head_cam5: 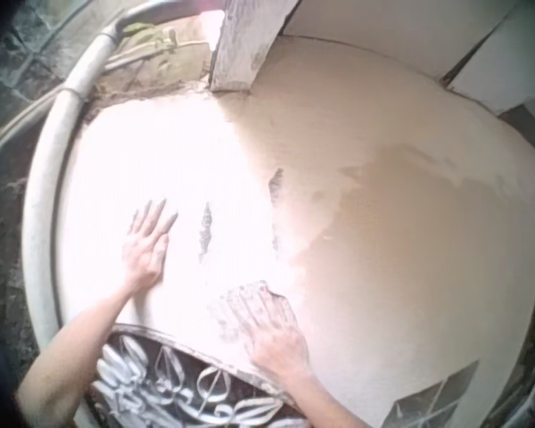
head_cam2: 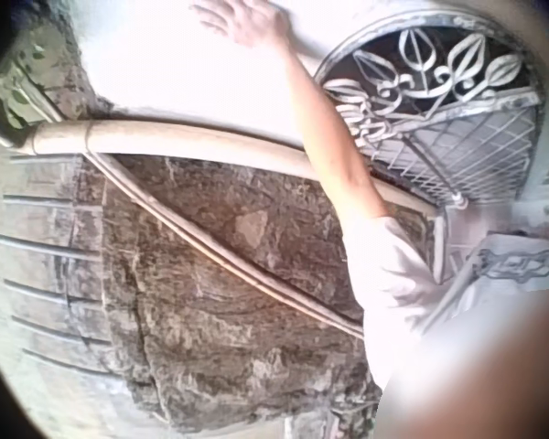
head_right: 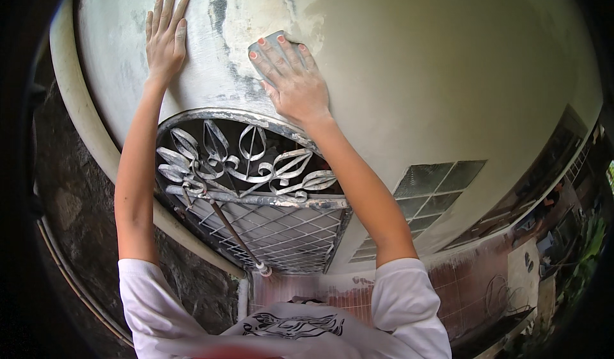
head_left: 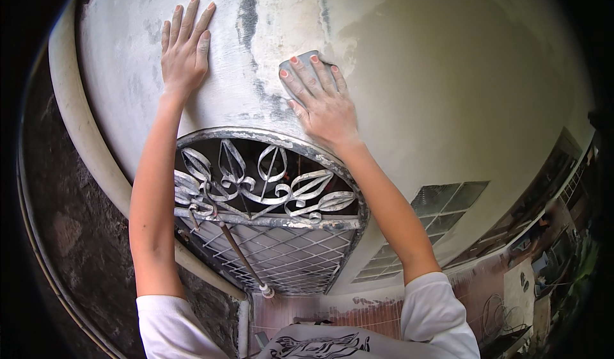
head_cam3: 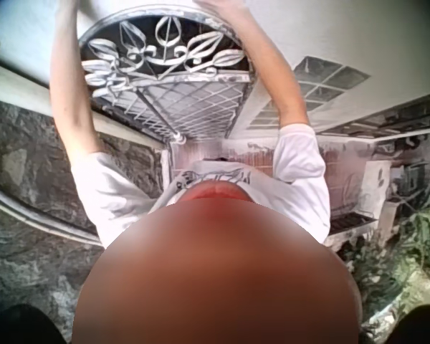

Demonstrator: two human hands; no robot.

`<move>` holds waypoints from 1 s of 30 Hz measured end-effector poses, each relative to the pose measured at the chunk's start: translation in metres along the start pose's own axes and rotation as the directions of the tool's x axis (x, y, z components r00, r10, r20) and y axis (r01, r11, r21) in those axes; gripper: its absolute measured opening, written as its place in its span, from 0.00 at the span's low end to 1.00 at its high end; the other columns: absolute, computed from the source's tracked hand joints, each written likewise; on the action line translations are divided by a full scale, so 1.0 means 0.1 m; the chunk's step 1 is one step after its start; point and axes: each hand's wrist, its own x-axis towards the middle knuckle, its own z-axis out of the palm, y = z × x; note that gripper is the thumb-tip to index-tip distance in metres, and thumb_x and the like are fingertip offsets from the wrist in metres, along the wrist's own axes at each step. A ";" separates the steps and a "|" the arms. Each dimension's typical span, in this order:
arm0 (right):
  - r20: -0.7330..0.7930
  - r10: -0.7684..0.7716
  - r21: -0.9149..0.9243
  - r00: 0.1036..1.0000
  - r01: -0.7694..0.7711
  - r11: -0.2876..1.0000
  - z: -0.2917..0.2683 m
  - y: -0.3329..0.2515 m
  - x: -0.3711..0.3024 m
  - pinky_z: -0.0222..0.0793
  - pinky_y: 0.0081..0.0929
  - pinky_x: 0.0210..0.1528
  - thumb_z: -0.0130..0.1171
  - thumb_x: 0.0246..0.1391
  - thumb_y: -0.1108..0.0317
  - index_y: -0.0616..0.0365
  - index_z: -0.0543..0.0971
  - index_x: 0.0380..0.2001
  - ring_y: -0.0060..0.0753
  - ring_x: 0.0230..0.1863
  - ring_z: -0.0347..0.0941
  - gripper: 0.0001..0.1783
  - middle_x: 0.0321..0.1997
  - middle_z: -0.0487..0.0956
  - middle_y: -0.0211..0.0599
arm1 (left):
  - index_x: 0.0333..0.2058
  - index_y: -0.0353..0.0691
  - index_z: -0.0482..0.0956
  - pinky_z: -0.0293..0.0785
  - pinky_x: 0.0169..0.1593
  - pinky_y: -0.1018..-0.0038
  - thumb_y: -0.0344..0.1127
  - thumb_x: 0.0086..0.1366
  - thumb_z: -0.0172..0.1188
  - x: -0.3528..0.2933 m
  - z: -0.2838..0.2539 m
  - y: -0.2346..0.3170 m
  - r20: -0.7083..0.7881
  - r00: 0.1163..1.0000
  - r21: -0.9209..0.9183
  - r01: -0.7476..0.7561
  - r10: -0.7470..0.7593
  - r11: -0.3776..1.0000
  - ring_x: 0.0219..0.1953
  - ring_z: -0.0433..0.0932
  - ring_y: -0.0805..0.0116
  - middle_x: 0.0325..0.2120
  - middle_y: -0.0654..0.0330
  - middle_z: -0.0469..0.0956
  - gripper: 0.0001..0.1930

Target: The person smooths a freshly plastered wall section using a small rectangular trowel. They repeatedly rub the trowel over the same area to even out the surface, occasionally using their left hand to steady the wall or check the texture.

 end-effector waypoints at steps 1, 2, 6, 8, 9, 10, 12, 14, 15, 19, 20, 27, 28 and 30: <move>-0.017 0.033 -0.014 0.999 -0.033 0.999 -0.01 0.03 -0.01 0.38 0.47 0.78 0.48 0.66 0.49 0.30 0.62 0.71 0.36 0.79 0.46 0.31 0.78 0.56 0.21 | 0.69 0.73 0.59 0.41 0.77 0.62 0.49 0.75 0.38 0.01 -0.02 0.00 0.003 1.000 0.013 -0.010 0.010 1.000 0.75 0.48 0.69 0.73 0.75 0.54 0.25; -0.015 0.080 -0.048 0.997 -0.081 0.996 -0.02 0.06 -0.02 0.38 0.47 0.78 0.48 0.66 0.49 0.29 0.62 0.71 0.36 0.79 0.46 0.31 0.78 0.55 0.21 | 0.69 0.73 0.60 0.42 0.77 0.62 0.50 0.74 0.41 0.05 -0.04 0.00 -0.014 1.000 -0.018 -0.015 0.015 1.000 0.75 0.49 0.69 0.72 0.74 0.55 0.25; -0.006 0.076 -0.032 0.997 -0.076 0.997 -0.01 0.05 -0.04 0.36 0.48 0.79 0.47 0.67 0.47 0.29 0.58 0.73 0.37 0.80 0.42 0.32 0.79 0.52 0.20 | 0.67 0.74 0.64 0.44 0.77 0.65 0.60 0.67 0.55 0.21 -0.18 0.17 -0.127 0.984 -0.091 -0.134 0.122 0.987 0.73 0.54 0.70 0.70 0.71 0.59 0.30; 0.018 0.083 -0.021 0.996 -0.083 0.996 -0.02 0.05 -0.04 0.35 0.49 0.79 0.47 0.67 0.47 0.28 0.57 0.73 0.37 0.80 0.41 0.33 0.79 0.52 0.20 | 0.66 0.76 0.64 0.43 0.78 0.65 0.63 0.65 0.57 0.28 -0.24 0.33 -0.180 0.951 -0.003 -0.257 0.253 0.966 0.73 0.53 0.71 0.71 0.72 0.58 0.31; 0.030 0.082 -0.009 0.996 -0.082 0.997 -0.02 0.06 -0.03 0.35 0.49 0.79 0.47 0.67 0.47 0.28 0.57 0.73 0.37 0.80 0.41 0.33 0.79 0.51 0.20 | 0.66 0.77 0.64 0.40 0.78 0.66 0.66 0.64 0.56 0.30 -0.26 0.41 -0.135 0.957 -0.036 -0.266 0.259 0.963 0.74 0.50 0.71 0.72 0.74 0.57 0.32; 0.029 0.084 -0.009 0.996 -0.084 0.996 -0.02 0.06 -0.03 0.35 0.49 0.79 0.47 0.67 0.47 0.28 0.57 0.73 0.37 0.80 0.41 0.33 0.79 0.51 0.20 | 0.66 0.77 0.63 0.37 0.78 0.66 0.68 0.64 0.54 0.33 -0.27 0.46 -0.120 0.951 -0.059 -0.293 0.285 0.954 0.75 0.47 0.70 0.72 0.75 0.54 0.32; 0.003 0.079 -0.008 0.997 -0.079 0.997 -0.01 0.04 -0.04 0.34 0.49 0.79 0.47 0.66 0.47 0.28 0.56 0.73 0.37 0.80 0.41 0.34 0.79 0.51 0.20 | 0.67 0.77 0.63 0.35 0.78 0.66 0.69 0.64 0.53 0.37 -0.24 0.52 -0.081 0.950 -0.049 -0.305 0.300 0.951 0.76 0.44 0.70 0.73 0.75 0.53 0.32; 0.025 0.101 -0.047 0.995 -0.100 0.994 0.02 0.00 -0.05 0.34 0.49 0.79 0.47 0.66 0.47 0.28 0.56 0.73 0.37 0.80 0.41 0.34 0.80 0.51 0.20 | 0.69 0.75 0.59 0.35 0.78 0.63 0.65 0.69 0.48 0.35 -0.17 0.52 -0.056 0.971 -0.091 -0.237 0.233 0.967 0.76 0.43 0.68 0.74 0.73 0.50 0.31; -0.018 0.101 -0.059 0.995 -0.102 0.993 0.03 -0.03 -0.05 0.34 0.49 0.79 0.47 0.66 0.47 0.28 0.57 0.73 0.37 0.80 0.41 0.34 0.80 0.51 0.20 | 0.70 0.72 0.58 0.36 0.78 0.63 0.62 0.70 0.47 0.31 -0.13 0.50 -0.021 0.983 -0.097 -0.185 0.184 0.978 0.76 0.43 0.67 0.74 0.71 0.49 0.31; -0.072 -0.047 -0.034 0.996 0.044 0.998 0.02 -0.02 0.13 0.37 0.47 0.79 0.49 0.64 0.47 0.32 0.59 0.73 0.35 0.79 0.44 0.34 0.79 0.54 0.21 | 0.72 0.66 0.56 0.35 0.77 0.57 0.56 0.75 0.39 -0.08 -0.03 0.57 0.021 0.998 -0.054 0.063 -0.062 0.997 0.77 0.42 0.60 0.75 0.66 0.48 0.28; -0.107 -0.068 -0.048 0.992 0.063 0.997 0.00 0.03 0.24 0.37 0.47 0.79 0.49 0.64 0.48 0.33 0.59 0.73 0.35 0.79 0.44 0.34 0.79 0.54 0.22 | 0.72 0.65 0.57 0.34 0.76 0.56 0.55 0.75 0.38 -0.15 -0.01 0.59 -0.029 0.993 -0.063 0.108 -0.110 0.992 0.77 0.42 0.58 0.75 0.66 0.48 0.28; -0.195 0.175 -0.085 0.965 -0.194 0.977 -0.06 0.14 0.65 0.36 0.50 0.78 0.46 0.67 0.49 0.35 0.60 0.73 0.40 0.79 0.44 0.32 0.79 0.52 0.26 | 0.71 0.64 0.59 0.34 0.76 0.56 0.47 0.76 0.38 -0.33 -0.03 0.57 0.036 0.974 -0.052 0.227 -0.226 0.972 0.76 0.43 0.59 0.74 0.66 0.50 0.26; -0.211 0.154 -0.073 0.965 -0.173 0.982 -0.02 0.06 0.54 0.36 0.50 0.78 0.47 0.66 0.48 0.35 0.61 0.72 0.38 0.79 0.44 0.32 0.79 0.54 0.25 | 0.71 0.65 0.60 0.34 0.76 0.56 0.46 0.75 0.39 -0.34 -0.05 0.55 0.036 0.974 -0.064 0.224 -0.222 0.972 0.76 0.43 0.59 0.74 0.66 0.50 0.26; -0.083 0.026 -0.046 0.996 -0.030 0.998 0.06 -0.13 0.21 0.36 0.48 0.79 0.48 0.65 0.48 0.34 0.59 0.73 0.36 0.79 0.45 0.33 0.79 0.54 0.23 | 0.71 0.65 0.60 0.34 0.76 0.56 0.46 0.75 0.40 -0.37 -0.07 0.53 0.041 0.976 -0.081 0.216 -0.214 0.973 0.76 0.43 0.59 0.74 0.66 0.51 0.26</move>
